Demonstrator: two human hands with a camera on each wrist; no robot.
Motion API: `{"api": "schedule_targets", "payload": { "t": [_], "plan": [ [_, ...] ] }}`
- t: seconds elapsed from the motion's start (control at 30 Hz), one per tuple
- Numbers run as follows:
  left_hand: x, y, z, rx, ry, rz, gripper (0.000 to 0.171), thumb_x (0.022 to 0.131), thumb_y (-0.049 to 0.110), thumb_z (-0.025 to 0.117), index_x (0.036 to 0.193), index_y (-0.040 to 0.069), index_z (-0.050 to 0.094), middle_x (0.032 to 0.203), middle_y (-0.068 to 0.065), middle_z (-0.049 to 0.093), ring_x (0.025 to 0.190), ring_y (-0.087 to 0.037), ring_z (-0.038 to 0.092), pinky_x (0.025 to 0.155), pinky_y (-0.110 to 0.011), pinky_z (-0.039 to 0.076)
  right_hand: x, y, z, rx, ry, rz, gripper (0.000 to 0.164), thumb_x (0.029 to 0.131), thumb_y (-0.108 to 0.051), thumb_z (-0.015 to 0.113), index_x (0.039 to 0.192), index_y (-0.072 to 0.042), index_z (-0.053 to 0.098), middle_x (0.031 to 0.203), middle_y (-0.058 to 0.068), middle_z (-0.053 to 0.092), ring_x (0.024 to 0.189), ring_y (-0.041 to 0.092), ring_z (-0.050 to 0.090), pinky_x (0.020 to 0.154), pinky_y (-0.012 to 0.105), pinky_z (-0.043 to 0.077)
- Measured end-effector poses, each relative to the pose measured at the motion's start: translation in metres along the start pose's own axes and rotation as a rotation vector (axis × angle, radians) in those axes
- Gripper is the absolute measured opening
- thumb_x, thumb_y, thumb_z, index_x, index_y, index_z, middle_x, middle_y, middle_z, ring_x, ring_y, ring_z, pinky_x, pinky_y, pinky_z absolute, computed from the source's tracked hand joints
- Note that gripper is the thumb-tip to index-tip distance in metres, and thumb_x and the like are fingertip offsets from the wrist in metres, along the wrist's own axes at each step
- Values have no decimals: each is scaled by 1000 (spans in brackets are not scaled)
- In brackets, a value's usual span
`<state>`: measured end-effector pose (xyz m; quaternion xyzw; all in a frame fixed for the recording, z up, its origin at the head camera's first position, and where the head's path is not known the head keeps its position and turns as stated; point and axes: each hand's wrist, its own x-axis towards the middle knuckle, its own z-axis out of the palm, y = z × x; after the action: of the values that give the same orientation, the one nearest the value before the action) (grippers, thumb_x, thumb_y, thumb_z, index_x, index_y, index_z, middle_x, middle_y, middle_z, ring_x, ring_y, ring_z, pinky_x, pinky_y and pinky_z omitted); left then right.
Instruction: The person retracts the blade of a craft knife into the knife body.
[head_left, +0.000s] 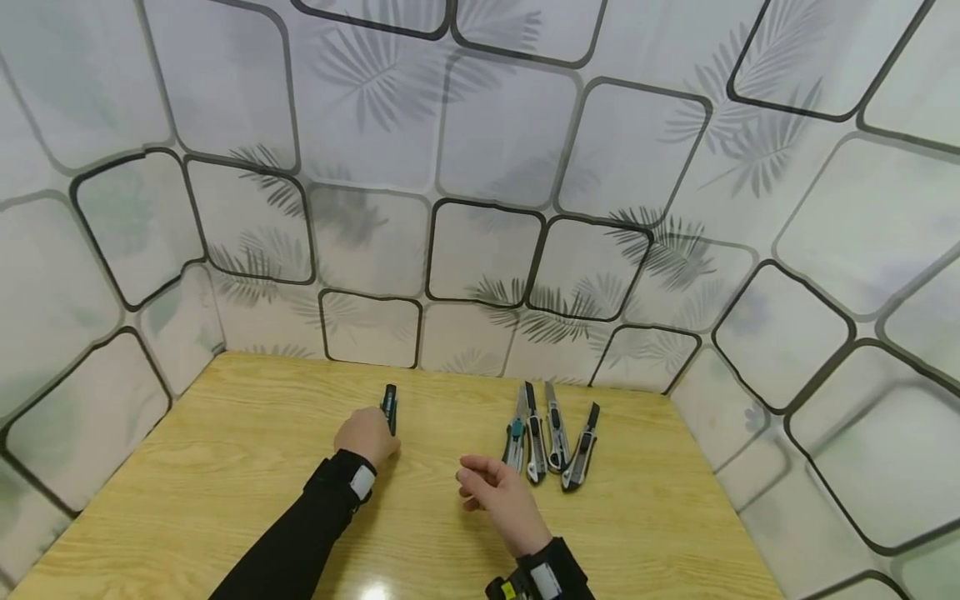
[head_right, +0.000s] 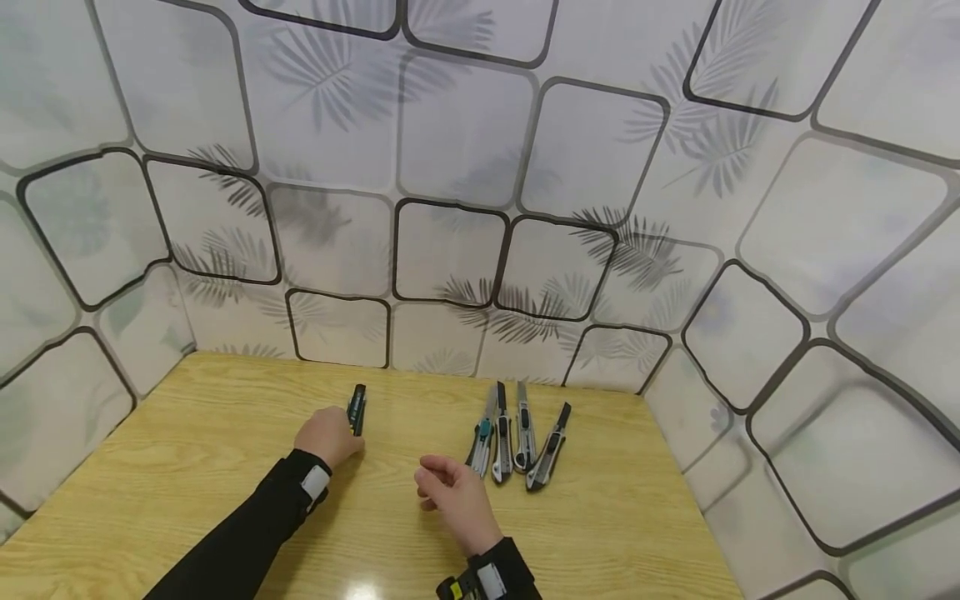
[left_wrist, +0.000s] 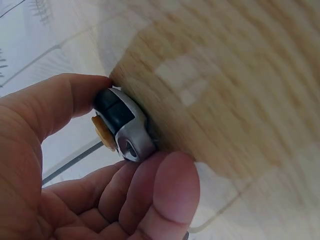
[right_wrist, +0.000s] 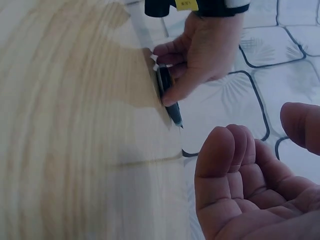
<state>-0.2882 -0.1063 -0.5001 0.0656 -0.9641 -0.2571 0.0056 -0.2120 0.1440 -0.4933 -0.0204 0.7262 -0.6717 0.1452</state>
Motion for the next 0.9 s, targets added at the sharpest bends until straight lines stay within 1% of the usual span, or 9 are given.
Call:
{"api": "schedule_targets", "payload": {
  "t": [0.07,0.17,0.3,0.4,0.43,0.5,0.63,0.73,0.9],
  "plan": [
    [-3,0,0,6,14,17,39,89,25,85,63,8,62,56,-2,55,48,-16,53,43,-26,37,1,-1,-13,-50,36,-37,48,108,-24,66,145,6,59,122,19,73,96,15,69,82,32,63],
    [-12,-3,-2,34,83,52,48,90,40,86,64,6,63,60,-4,53,48,-14,46,43,-26,31,5,0,-45,-214,166,-103,43,107,-23,68,139,5,64,117,19,75,93,21,71,75,30,62],
    [-35,-1,-10,-9,172,119,52,94,47,81,90,-5,75,79,-18,70,50,-15,51,44,-27,36,14,-1,-105,-547,436,-138,34,105,-24,68,127,2,72,108,18,77,90,27,71,72,33,59],
    [-60,11,-13,-112,155,165,54,97,46,77,113,-6,77,94,-19,78,59,-14,60,51,-28,46,16,-2,-148,-764,577,-101,36,104,-27,67,119,5,74,103,23,76,87,31,71,73,42,59],
    [-69,17,-12,-148,136,172,54,98,46,76,117,-4,77,95,-16,78,61,-13,61,53,-29,48,17,-2,-159,-818,586,-77,38,104,-29,67,115,7,74,99,23,76,83,31,70,71,43,58],
    [-88,27,-8,-197,91,189,53,98,48,75,120,0,78,89,-8,78,63,-10,62,56,-29,49,19,-3,-176,-905,564,-20,41,103,-32,68,92,7,73,77,18,69,66,26,62,60,39,51],
    [-118,42,6,-264,-20,224,49,99,52,74,116,6,79,72,7,66,57,-7,54,53,-25,43,24,0,-193,-1004,484,75,61,101,-40,70,53,-9,50,50,-3,37,47,13,34,49,26,27],
    [-129,47,15,-297,-62,267,46,100,50,72,115,7,80,66,10,61,53,-6,50,50,-24,40,29,3,-197,-1030,470,101,67,101,-43,70,47,-17,40,48,-7,29,45,12,34,49,26,26],
    [-134,48,22,-328,-54,313,41,100,45,73,111,6,80,62,11,58,50,-5,47,48,-23,38,39,8,-198,-1066,463,122,65,103,-44,65,49,-15,43,51,-2,38,52,19,45,54,29,33]
  ]
}}
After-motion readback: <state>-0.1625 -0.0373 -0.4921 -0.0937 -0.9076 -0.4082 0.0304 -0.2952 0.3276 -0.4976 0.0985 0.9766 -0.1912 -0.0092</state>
